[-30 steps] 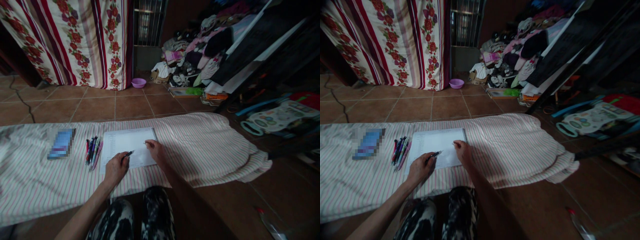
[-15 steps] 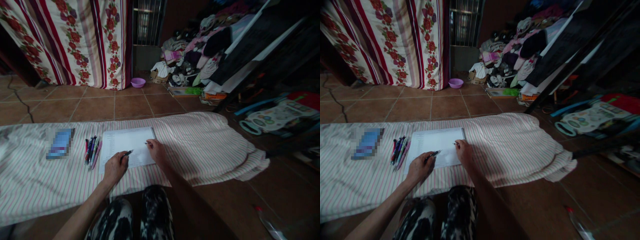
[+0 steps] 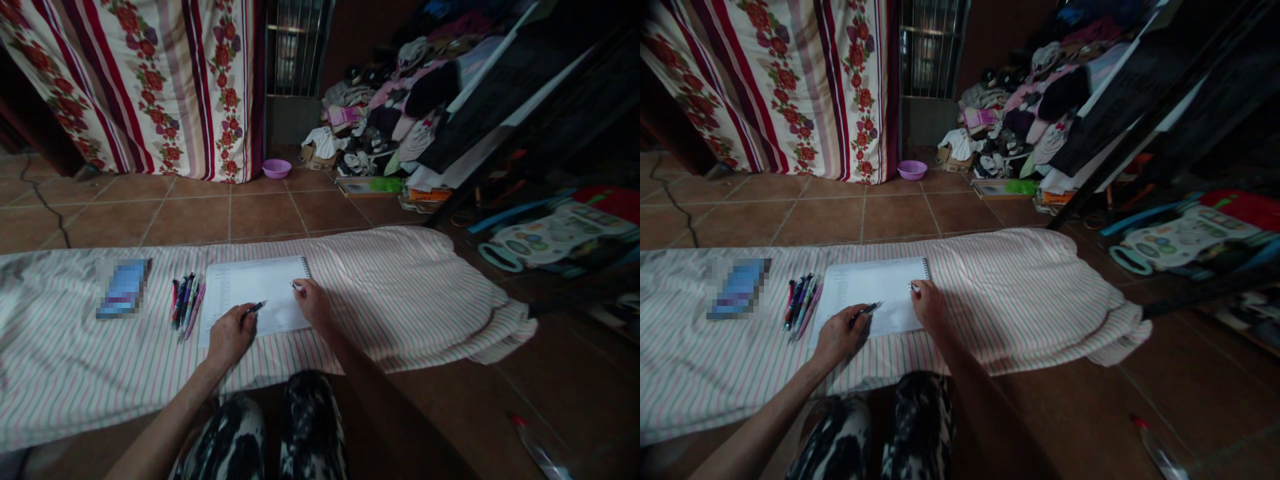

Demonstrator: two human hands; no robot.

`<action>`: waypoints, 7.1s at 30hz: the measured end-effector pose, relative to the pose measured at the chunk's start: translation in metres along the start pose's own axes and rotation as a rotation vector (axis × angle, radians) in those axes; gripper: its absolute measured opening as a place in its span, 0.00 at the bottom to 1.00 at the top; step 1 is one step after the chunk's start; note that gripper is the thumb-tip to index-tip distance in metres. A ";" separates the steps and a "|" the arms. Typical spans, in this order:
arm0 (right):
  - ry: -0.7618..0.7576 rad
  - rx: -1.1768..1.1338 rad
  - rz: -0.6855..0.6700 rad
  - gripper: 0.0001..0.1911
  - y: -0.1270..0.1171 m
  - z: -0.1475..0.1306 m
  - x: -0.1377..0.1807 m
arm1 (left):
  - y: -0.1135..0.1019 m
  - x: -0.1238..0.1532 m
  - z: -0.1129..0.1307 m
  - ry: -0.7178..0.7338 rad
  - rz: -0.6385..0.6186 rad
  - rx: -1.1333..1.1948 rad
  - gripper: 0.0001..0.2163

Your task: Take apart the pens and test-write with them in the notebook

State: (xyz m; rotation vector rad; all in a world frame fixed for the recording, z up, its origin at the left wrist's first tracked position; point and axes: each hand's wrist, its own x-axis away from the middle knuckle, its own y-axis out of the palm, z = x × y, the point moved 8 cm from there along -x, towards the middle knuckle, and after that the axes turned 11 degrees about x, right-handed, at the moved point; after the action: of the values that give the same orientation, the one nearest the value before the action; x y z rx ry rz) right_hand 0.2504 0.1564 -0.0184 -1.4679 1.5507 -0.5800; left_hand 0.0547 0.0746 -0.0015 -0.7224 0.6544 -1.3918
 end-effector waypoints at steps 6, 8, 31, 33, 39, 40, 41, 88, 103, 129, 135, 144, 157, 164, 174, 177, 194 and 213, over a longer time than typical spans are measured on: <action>0.006 -0.007 -0.006 0.13 0.000 0.000 -0.003 | -0.001 0.000 0.000 -0.021 -0.009 -0.001 0.15; 0.009 -0.014 -0.002 0.13 -0.001 0.001 -0.003 | -0.001 0.000 0.001 -0.017 -0.009 -0.005 0.15; 0.350 -0.668 -0.311 0.14 0.015 -0.055 0.061 | -0.018 0.029 0.014 -0.041 -0.004 0.088 0.14; 0.394 -0.769 -0.327 0.14 0.017 -0.064 0.069 | -0.018 0.032 0.016 -0.041 -0.002 0.093 0.14; 0.471 -0.934 -0.328 0.14 0.015 -0.080 0.085 | -0.020 0.043 0.022 -0.026 0.017 0.106 0.14; 0.480 -0.953 -0.322 0.14 0.015 -0.081 0.086 | -0.020 0.044 0.022 -0.031 0.017 0.099 0.14; 0.489 -0.970 -0.316 0.14 0.014 -0.082 0.088 | -0.021 0.045 0.023 -0.035 0.016 0.092 0.14; 0.578 -0.861 -0.279 0.16 0.014 -0.050 0.066 | -0.022 0.050 0.000 -0.102 -0.017 0.149 0.11; 0.147 -0.086 -0.074 0.12 -0.015 -0.030 0.029 | -0.015 0.035 -0.009 -0.138 -0.034 0.144 0.12; -0.025 -0.145 -0.037 0.10 -0.015 -0.047 0.052 | -0.015 0.027 -0.004 -0.146 -0.036 0.177 0.13; 0.279 -0.674 -0.385 0.15 0.019 -0.068 0.078 | -0.015 0.032 0.002 -0.107 -0.030 0.241 0.13; 0.519 -1.007 -0.448 0.14 0.027 -0.082 0.087 | -0.021 0.039 0.007 -0.013 -0.008 0.323 0.08; 0.567 -1.083 -0.371 0.14 0.029 -0.090 0.087 | -0.028 0.050 0.001 -0.017 -0.009 0.331 0.08; 0.572 -1.092 -0.365 0.14 0.029 -0.091 0.084 | -0.033 0.055 -0.005 -0.036 0.009 0.293 0.07; 0.545 -1.055 -0.371 0.13 0.029 -0.092 0.081 | -0.031 0.055 -0.008 -0.032 0.012 0.321 0.09; 0.537 -1.059 -0.370 0.13 0.028 -0.093 0.081 | -0.031 0.054 -0.008 -0.040 0.011 0.325 0.10; 0.577 -1.137 -0.341 0.14 0.021 -0.097 0.082 | -0.038 0.058 -0.007 -0.054 0.068 0.328 0.11; 0.746 -1.415 -0.253 0.14 0.009 -0.096 0.092 | -0.053 0.077 -0.012 -0.135 0.095 0.814 0.20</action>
State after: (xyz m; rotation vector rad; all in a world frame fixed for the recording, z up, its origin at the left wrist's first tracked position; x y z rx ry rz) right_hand 0.1743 0.0472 -0.0051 -2.6987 2.6102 -0.0534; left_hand 0.0185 -0.0051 0.0329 -0.1254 -0.0156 -1.3536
